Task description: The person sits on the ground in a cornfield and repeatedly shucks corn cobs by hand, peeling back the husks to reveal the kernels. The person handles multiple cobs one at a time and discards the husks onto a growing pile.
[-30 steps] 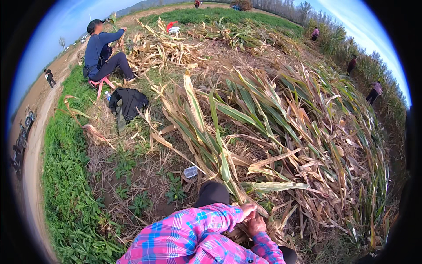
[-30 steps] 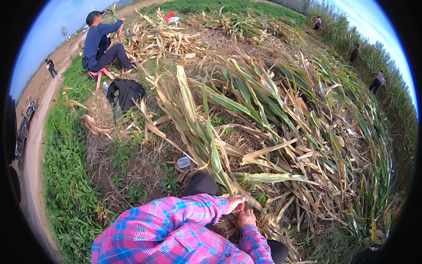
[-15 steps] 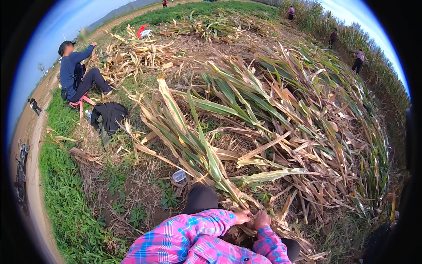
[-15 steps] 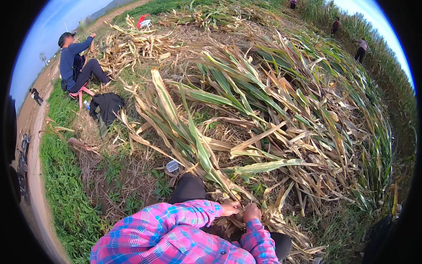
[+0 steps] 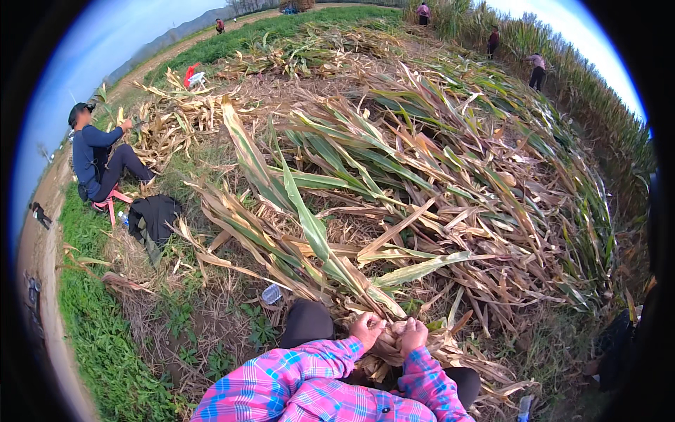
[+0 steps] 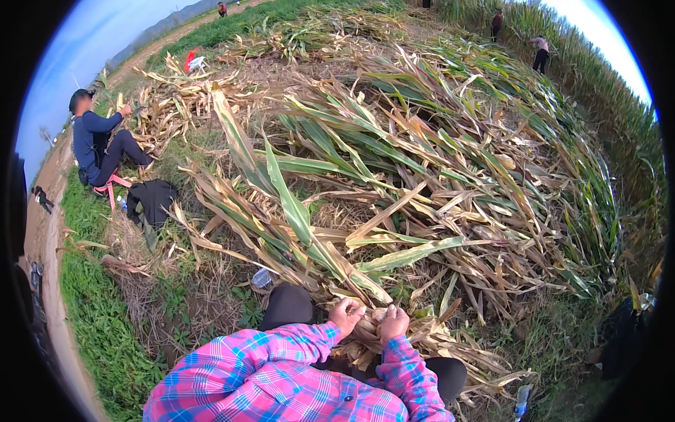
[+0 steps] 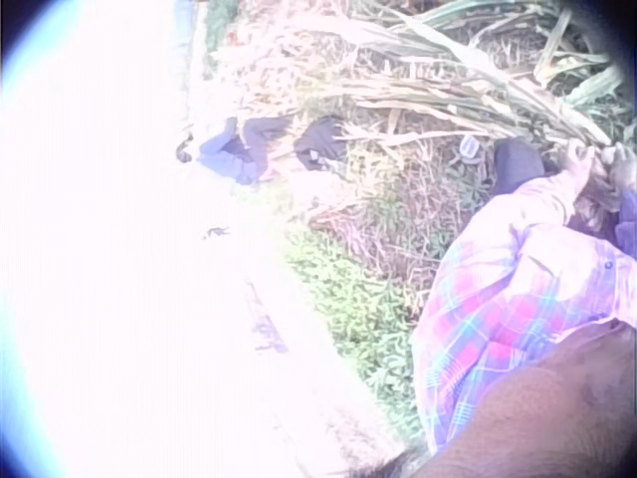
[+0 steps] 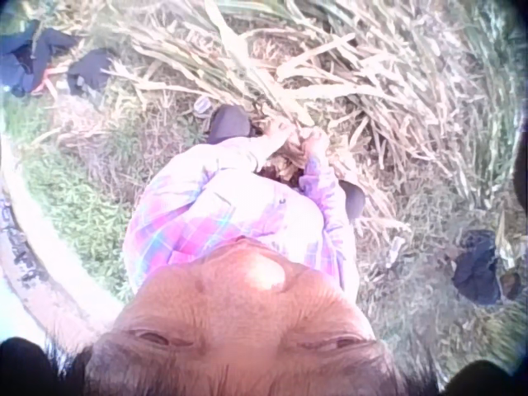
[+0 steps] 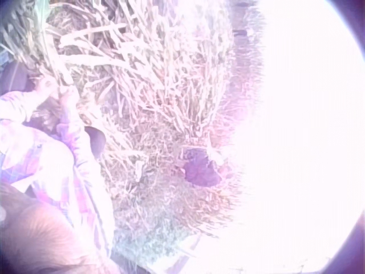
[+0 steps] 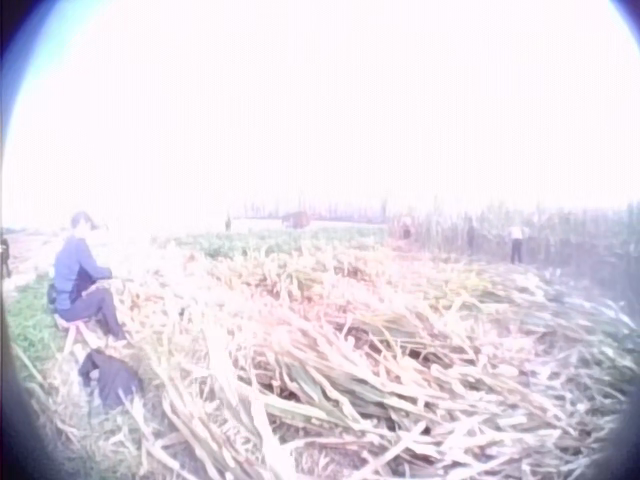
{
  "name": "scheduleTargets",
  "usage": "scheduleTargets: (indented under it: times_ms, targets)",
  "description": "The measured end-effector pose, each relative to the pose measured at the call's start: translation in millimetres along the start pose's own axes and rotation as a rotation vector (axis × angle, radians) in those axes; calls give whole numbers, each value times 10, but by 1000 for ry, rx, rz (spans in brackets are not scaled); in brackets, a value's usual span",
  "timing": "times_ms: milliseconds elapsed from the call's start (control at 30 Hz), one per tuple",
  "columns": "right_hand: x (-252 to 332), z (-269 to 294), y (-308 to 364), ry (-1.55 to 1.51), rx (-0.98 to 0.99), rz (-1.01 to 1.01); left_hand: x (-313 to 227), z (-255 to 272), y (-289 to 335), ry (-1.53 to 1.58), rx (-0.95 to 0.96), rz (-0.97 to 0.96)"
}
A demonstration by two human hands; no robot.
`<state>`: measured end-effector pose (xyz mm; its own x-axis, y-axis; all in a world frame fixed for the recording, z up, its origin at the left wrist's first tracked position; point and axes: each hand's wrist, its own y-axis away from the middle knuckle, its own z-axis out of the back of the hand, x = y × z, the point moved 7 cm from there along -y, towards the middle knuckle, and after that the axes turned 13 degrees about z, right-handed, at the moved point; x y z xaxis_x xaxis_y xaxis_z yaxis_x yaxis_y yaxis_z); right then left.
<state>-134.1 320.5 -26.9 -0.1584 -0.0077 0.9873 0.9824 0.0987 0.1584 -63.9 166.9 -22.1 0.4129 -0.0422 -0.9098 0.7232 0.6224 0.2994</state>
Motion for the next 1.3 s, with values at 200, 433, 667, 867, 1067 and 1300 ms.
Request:
scheduleTargets:
  times_ms: [200,433,667,867,1067,1300]
  targets:
    - [3,81,77,-485,-2,-179,-13,-105,404,379,59,112]
    - [48,23,285,-450,293,-201,-167,85,228,336,-148,-135]
    - [6,-138,987,-169,714,-355,285,211,-321,245,-294,259]
    - [-169,-110,1137,140,664,-373,-121,133,-48,221,-183,82]
    - [-506,-149,1219,267,733,-211,-901,-594,888,-40,798,-512]
    - [-753,-237,1362,325,968,153,-629,-900,1034,-550,933,-637]
